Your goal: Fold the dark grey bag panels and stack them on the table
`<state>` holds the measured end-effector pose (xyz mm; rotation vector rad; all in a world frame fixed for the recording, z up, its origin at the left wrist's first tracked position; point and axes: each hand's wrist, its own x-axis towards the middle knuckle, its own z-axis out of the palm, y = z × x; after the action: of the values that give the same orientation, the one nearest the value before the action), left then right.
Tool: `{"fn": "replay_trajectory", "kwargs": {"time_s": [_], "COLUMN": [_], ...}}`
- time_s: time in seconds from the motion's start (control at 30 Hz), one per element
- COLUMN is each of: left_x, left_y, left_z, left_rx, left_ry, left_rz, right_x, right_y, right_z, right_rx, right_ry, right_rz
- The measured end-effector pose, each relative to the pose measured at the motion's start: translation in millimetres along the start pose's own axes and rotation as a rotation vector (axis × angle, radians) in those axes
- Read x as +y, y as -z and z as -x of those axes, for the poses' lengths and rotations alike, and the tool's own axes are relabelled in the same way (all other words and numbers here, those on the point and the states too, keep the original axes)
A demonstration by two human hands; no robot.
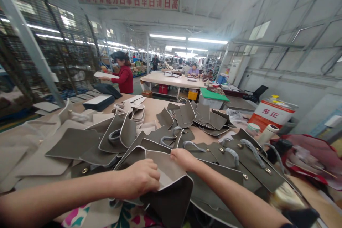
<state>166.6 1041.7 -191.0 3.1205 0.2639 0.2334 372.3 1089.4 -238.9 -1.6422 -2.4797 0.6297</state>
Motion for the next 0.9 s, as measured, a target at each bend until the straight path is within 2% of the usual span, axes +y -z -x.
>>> {"fn": "replay_trajectory", "kwargs": {"time_s": [0.1, 0.27, 0.37, 0.5, 0.63, 0.7, 0.77, 0.83, 0.9], "left_x": [-5, -22, -27, -34, -51, -61, -68, -71, -70], "left_y": [5, 1, -1, 1, 8, 11, 13, 13, 13], "left_z": [3, 10, 12, 18, 40, 53, 63, 69, 70], "left_rx": [0.009, 0.030, 0.063, 0.139, 0.291, 0.304, 0.255, 0.214, 0.232], "left_ry": [0.068, 0.263, 0.291, 0.371, 0.582, 0.697, 0.764, 0.768, 0.751], "left_rz": [0.026, 0.135, 0.163, 0.067, -0.023, 0.043, 0.177, 0.350, 0.507], "right_x": [-11, -40, -48, -49, -40, -34, -29, -24, -21], "right_y": [6, 25, 29, 25, 33, 41, 47, 51, 52], "right_z": [6, 33, 44, 44, 40, 38, 36, 33, 31], "right_rx": [-0.018, -0.012, 0.009, 0.169, 0.330, 0.336, 0.327, 0.321, 0.327], "right_ry": [0.071, 0.254, 0.252, 0.209, 0.252, 0.262, 0.260, 0.262, 0.262], "right_rz": [-0.002, -0.099, 0.063, 0.348, 0.445, 0.427, 0.410, 0.393, 0.379]}}
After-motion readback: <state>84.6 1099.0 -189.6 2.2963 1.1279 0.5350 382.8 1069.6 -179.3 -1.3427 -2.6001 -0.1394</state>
